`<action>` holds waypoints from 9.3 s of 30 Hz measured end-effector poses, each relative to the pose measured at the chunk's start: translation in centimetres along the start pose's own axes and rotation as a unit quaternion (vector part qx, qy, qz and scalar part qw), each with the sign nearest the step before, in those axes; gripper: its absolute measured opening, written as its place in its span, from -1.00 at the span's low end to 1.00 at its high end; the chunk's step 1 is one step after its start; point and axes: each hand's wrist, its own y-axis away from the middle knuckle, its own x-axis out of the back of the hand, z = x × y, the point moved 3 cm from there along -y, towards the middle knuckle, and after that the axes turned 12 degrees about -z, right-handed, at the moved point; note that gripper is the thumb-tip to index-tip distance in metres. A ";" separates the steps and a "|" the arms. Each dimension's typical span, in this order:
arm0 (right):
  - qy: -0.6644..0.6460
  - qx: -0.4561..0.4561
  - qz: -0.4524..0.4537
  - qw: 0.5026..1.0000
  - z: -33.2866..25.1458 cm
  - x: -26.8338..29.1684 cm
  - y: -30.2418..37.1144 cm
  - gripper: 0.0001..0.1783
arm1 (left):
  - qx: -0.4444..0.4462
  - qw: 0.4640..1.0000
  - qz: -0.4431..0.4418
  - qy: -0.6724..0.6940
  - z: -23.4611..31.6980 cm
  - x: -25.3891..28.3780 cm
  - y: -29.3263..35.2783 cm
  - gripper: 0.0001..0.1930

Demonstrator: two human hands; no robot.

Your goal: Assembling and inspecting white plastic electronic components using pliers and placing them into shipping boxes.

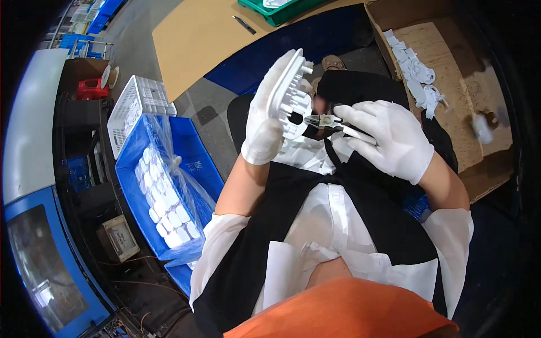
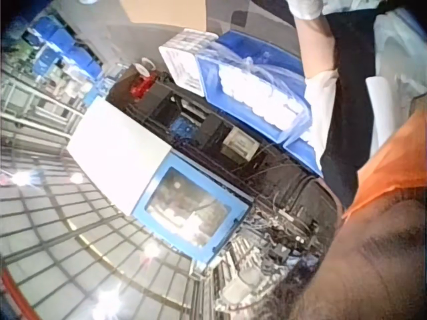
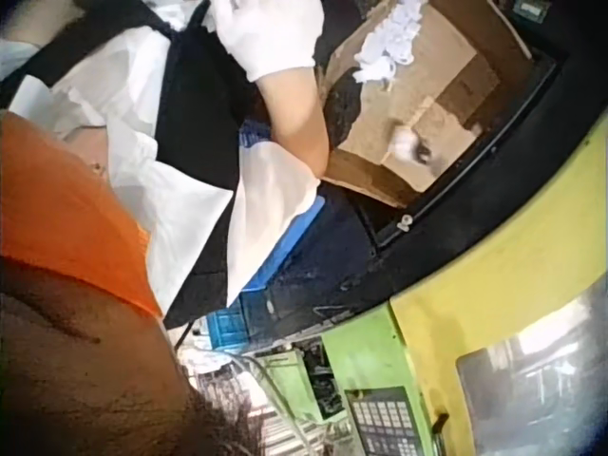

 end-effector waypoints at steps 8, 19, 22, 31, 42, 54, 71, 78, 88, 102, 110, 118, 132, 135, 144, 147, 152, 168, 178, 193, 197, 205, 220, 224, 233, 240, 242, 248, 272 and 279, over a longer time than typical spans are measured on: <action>0.025 -0.016 -0.034 0.999 -0.1 0.0 -0.2 -0.56 | -0.001 1.000 -0.025 -0.003 0.1 -0.6 -0.1 0.09; 0.125 -0.079 -0.097 0.984 -0.6 -0.3 -1.2 -0.62 | 0.008 0.981 -0.044 -0.191 -0.5 -0.2 0.0 0.09; 0.140 -0.115 -0.119 0.976 -0.9 -0.4 -1.6 -0.63 | -0.005 0.973 -0.053 -0.223 -0.5 -0.2 0.0 0.09; 0.094 -0.118 -0.179 0.972 -0.3 -0.8 -2.4 -0.65 | -0.005 0.978 -0.038 -0.205 -1.0 0.0 -0.1 0.06; 0.081 -0.107 -0.201 0.970 1.0 -2.4 -2.8 -0.68 | 0.016 0.985 -0.059 -0.161 -2.8 0.5 0.0 0.05; -0.084 -0.107 -0.040 0.990 5.5 -3.7 0.3 -0.75 | 0.119 0.987 0.063 0.082 -8.2 3.2 -1.2 -0.32; -0.217 -0.195 0.126 0.948 8.0 -5.8 6.0 -0.73 | 0.056 0.986 0.079 0.137 -4.6 1.2 -6.8 -0.11; -0.243 -0.210 0.086 0.943 8.6 -6.6 5.7 -0.66 | 0.035 0.996 0.055 0.063 -3.1 0.4 -6.8 -0.17; -0.746 0.117 0.241 0.609 4.3 -0.9 6.4 -0.81 | 0.031 0.983 0.130 0.128 -2.3 9.0 -20.1 -0.34; -0.759 0.203 0.142 0.603 -2.3 2.0 9.8 -0.69 | 0.472 0.862 0.095 0.158 -20.6 4.5 1.5 -0.43; -0.773 0.226 0.027 0.593 -8.1 2.4 1.4 -0.68 | 0.455 0.862 0.174 0.144 -23.3 7.7 4.3 -0.43; -0.784 0.218 -0.044 0.580 -7.5 2.6 2.5 -0.67 | 0.500 0.854 0.123 0.070 -24.1 7.0 4.0 -0.47; -0.796 0.207 -0.155 0.547 -7.9 3.9 0.0 -0.63 | 0.492 0.859 0.115 0.082 -24.4 7.0 4.0 -0.46; -0.800 0.203 -0.173 0.537 -8.7 3.9 -0.3 -0.62 | 0.494 0.858 0.113 0.080 -24.6 7.0 4.0 -0.47; -0.805 0.203 -0.238 0.505 -9.4 4.5 -0.4 -0.59 | 0.498 0.856 0.121 0.076 -24.8 7.1 4.0 -0.48; -0.803 0.202 -0.260 0.496 -10.3 4.7 -1.0 -0.58 | 0.499 0.856 0.116 0.074 -24.9 7.3 4.1 -0.48; -0.801 0.203 -0.300 0.477 -9.3 4.8 0.5 -0.57 | 0.497 0.857 0.117 0.068 -24.9 7.7 4.6 -0.49; -0.679 0.447 -0.253 0.524 1.7 1.3 8.1 -0.64 | 0.506 0.853 0.104 0.076 -24.8 7.0 4.0 -0.53; -0.751 0.153 0.367 0.528 8.2 6.2 6.3 -0.67 | 0.502 0.848 0.138 0.103 -24.8 8.3 4.8 -0.49; -0.187 -0.774 0.160 0.583 38.5 -12.5 29.8 -0.48 | 0.561 0.816 0.129 0.051 -25.6 8.4 4.7 -0.45; -0.237 -0.779 0.134 0.565 35.7 -11.3 26.3 -0.43 | 0.569 0.808 0.149 0.043 -25.7 9.1 5.1 -0.54; -0.149 -0.703 0.348 0.602 34.0 -9.9 27.0 -0.43 | 0.564 0.817 0.120 0.027 -26.5 8.5 4.6 -0.63; -0.079 0.081 0.275 0.955 9.0 -1.9 0.2 -0.65 | 0.373 0.791 -0.074 0.480 -10.0 -4.3 -0.8 0.01; 0.040 0.157 0.302 0.939 3.8 -3.7 -2.0 -0.62 | 0.183 0.879 -0.021 0.440 -7.0 -2.1 -0.4 -0.04; -0.390 -0.056 0.175 0.902 1.2 -5.6 -1.7 -0.72 | 0.021 0.951 -0.013 0.309 -2.5 1.2 -0.1 0.00; -0.141 -0.031 0.062 0.988 0.1 -3.7 -0.4 -0.54 | -0.029 0.982 -0.001 0.187 -1.1 1.1 -1.0 0.04; -0.139 -0.025 0.063 0.988 0.0 -3.5 -0.6 -0.49 | -0.031 0.981 -0.002 0.189 -1.0 0.9 -1.0 0.04; -0.264 -0.045 0.052 0.962 0.4 -3.9 -0.8 -0.50 | 0.008 0.958 0.015 0.286 -1.8 1.2 -0.6 -0.01; -0.680 -0.095 0.059 0.724 6.3 -9.7 -0.4 -0.68 | 0.193 0.822 0.386 0.371 -10.7 13.5 0.4 -0.62; -0.788 -0.235 0.189 0.537 10.9 -9.3 2.6 -0.74 | -0.025 0.810 0.365 0.459 -11.9 37.4 -3.9 -0.64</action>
